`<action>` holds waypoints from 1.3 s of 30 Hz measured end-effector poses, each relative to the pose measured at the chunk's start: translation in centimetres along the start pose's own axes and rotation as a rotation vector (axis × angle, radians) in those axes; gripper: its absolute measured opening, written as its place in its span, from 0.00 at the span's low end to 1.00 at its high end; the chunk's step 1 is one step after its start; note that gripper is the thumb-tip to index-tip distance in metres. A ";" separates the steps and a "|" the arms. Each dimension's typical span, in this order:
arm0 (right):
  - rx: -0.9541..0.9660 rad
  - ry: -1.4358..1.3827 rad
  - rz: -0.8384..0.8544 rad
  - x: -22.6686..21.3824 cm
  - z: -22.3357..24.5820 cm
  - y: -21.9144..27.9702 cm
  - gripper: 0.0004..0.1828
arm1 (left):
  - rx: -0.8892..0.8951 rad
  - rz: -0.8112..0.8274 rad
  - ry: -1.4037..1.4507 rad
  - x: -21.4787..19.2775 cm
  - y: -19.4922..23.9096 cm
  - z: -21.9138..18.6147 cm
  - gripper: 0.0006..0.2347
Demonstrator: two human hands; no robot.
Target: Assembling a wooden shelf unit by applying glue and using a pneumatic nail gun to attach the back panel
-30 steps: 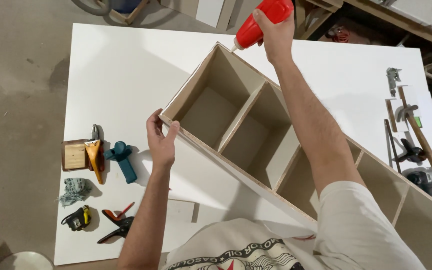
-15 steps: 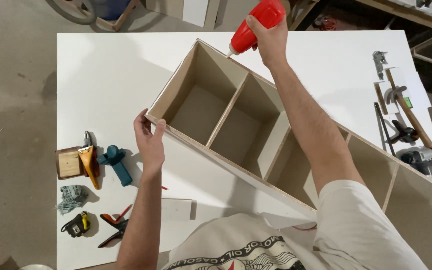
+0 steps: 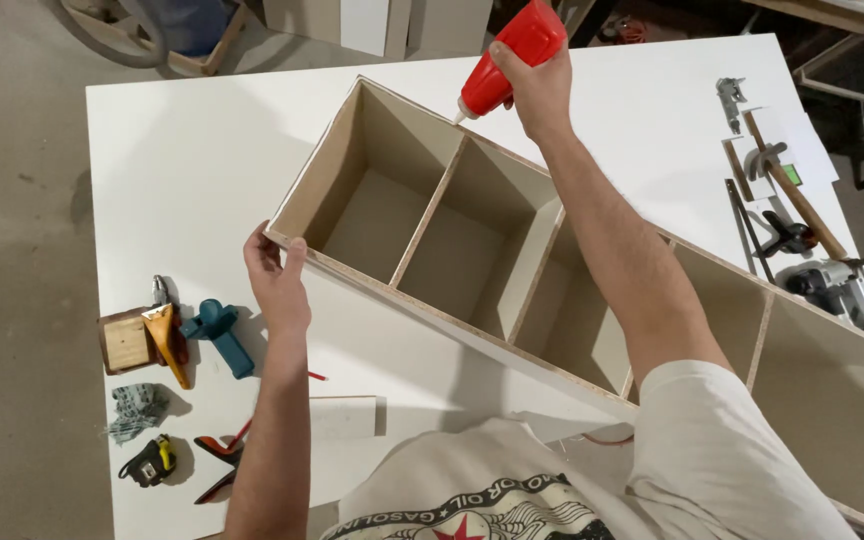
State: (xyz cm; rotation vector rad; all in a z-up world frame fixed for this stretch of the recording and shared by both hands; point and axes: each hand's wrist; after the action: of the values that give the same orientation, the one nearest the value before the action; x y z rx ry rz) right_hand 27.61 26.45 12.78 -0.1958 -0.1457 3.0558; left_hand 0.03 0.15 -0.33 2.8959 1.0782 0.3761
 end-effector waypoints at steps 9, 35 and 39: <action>0.004 0.002 -0.036 -2.9 -0.6 1.2 0.36 | 0.019 0.009 -0.057 0.3 0.4 -0.6 0.22; 0.049 -0.002 -0.125 -11.3 -0.2 4.6 0.33 | 0.873 0.813 -0.727 15.5 16.3 0.5 0.06; 0.047 0.032 -0.129 -12.5 -0.4 5.0 0.32 | 0.695 0.838 -0.844 16.3 16.4 1.2 0.09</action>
State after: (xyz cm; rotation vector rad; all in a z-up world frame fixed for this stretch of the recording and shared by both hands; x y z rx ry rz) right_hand 39.68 20.51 13.48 -0.2237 -0.0807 2.9229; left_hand 22.72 -1.68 3.84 3.2667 -0.2137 -1.3529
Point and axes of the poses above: each hand's wrist, its own y-axis away from the middle knuckle, its own x-axis out of the palm, z = x × y, and after that the axes turned 3 degrees about -x, right-handed
